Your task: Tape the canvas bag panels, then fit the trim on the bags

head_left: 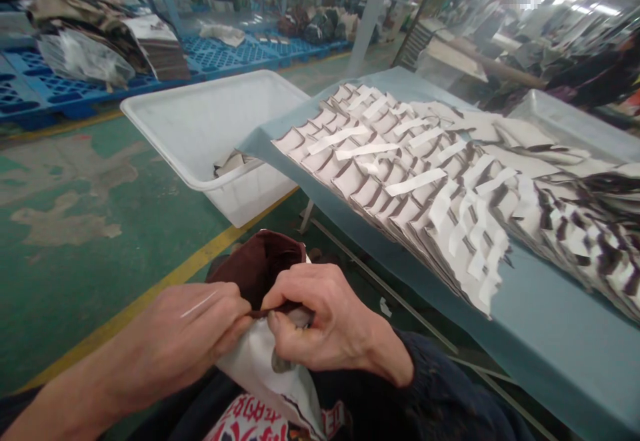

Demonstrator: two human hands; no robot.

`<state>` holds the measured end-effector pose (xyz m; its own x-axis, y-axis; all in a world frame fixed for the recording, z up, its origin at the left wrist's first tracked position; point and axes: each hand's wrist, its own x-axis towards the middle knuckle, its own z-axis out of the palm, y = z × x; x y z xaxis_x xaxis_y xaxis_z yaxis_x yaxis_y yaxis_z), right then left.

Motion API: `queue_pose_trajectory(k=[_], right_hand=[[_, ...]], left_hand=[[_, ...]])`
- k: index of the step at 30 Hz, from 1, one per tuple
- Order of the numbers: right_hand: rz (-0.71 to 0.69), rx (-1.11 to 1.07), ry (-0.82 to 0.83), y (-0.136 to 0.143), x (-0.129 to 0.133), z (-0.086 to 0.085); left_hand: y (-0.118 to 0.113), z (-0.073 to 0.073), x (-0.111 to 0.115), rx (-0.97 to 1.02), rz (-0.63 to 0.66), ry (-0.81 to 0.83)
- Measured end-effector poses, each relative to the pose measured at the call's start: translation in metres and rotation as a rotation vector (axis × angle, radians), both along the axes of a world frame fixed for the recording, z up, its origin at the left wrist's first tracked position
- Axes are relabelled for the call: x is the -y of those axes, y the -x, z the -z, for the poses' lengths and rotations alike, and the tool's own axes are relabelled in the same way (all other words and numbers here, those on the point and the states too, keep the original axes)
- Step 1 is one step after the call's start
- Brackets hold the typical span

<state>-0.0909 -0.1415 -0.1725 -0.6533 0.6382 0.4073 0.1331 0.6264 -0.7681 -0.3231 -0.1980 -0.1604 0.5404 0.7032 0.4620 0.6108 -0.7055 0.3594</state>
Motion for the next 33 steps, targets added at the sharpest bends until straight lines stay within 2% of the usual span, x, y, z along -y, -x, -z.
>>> queue_pose_trajectory(k=[3, 7, 10, 13, 17, 20, 23, 25, 29, 33], right_hand=[[-0.026, -0.004, 0.050, 0.002, -0.001, 0.004], [-0.052, 0.019, 0.066, -0.004, -0.003, -0.003], [-0.069, 0.033, -0.020, -0.010, -0.005, -0.011], [-0.063, 0.068, -0.112, -0.013, -0.006, -0.015], [-0.028, 0.200, -0.153, -0.017, -0.006, -0.017], [-0.030, 0.195, -0.113, -0.022, -0.007, -0.017], [-0.064, 0.163, -0.045, -0.026, -0.011, -0.012], [-0.082, 0.132, -0.001, -0.028, -0.013, -0.006], [-0.064, 0.052, -0.008, -0.032, -0.015, 0.000], [-0.085, 0.028, -0.141, -0.036, -0.014, -0.008]], left_hand=[[0.013, 0.008, 0.003, 0.069, -0.020, 0.108], [0.022, 0.013, 0.002, 0.178, 0.010, 0.334], [0.012, 0.008, -0.002, 0.209, -0.006, 0.424], [-0.006, 0.000, -0.005, 0.190, -0.065, 0.406], [-0.024, -0.010, -0.009, 0.180, -0.145, 0.439], [-0.026, -0.010, -0.011, 0.288, -0.164, 0.660], [-0.022, 0.001, -0.010, 0.538, -0.155, 0.996], [-0.017, 0.010, -0.008, 0.641, -0.186, 1.096], [-0.009, 0.018, -0.006, 0.612, -0.203, 1.067], [-0.003, 0.011, -0.007, 0.497, -0.162, 0.934]])
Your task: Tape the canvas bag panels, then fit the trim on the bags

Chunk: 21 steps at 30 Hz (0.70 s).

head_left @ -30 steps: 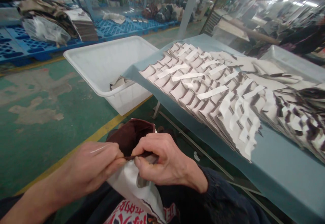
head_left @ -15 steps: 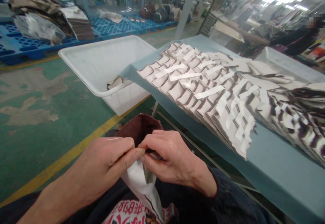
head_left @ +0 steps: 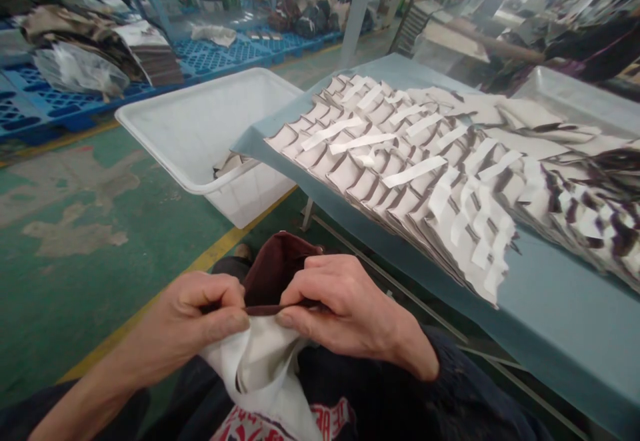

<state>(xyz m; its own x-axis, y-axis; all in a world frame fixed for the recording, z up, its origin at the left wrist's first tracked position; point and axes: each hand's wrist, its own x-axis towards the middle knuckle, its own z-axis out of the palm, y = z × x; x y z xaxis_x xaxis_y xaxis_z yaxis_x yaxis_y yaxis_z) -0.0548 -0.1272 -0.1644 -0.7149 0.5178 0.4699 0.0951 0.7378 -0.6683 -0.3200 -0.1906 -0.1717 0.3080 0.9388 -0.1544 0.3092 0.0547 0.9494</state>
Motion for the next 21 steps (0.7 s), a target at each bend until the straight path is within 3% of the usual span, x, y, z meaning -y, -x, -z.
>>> queue_pose_trajectory(k=[5, 10, 13, 17, 21], right_hand=[[-0.002, 0.025, -0.116, -0.002, 0.005, -0.009], [-0.023, -0.063, -0.074, 0.003, 0.005, 0.003], [-0.031, -0.127, -0.002, 0.004, 0.002, 0.011], [-0.009, -0.099, 0.012, 0.002, 0.003, 0.012], [-0.013, -0.075, -0.050, 0.001, 0.006, 0.006]], left_hand=[[0.003, -0.008, 0.007, -0.115, 0.063, -0.101], [-0.011, -0.015, 0.017, -0.009, 0.063, -0.048], [-0.019, -0.018, 0.017, 0.005, -0.005, 0.009], [-0.015, -0.011, 0.017, 0.030, -0.063, 0.072], [-0.005, -0.004, 0.020, 0.022, -0.008, 0.194]])
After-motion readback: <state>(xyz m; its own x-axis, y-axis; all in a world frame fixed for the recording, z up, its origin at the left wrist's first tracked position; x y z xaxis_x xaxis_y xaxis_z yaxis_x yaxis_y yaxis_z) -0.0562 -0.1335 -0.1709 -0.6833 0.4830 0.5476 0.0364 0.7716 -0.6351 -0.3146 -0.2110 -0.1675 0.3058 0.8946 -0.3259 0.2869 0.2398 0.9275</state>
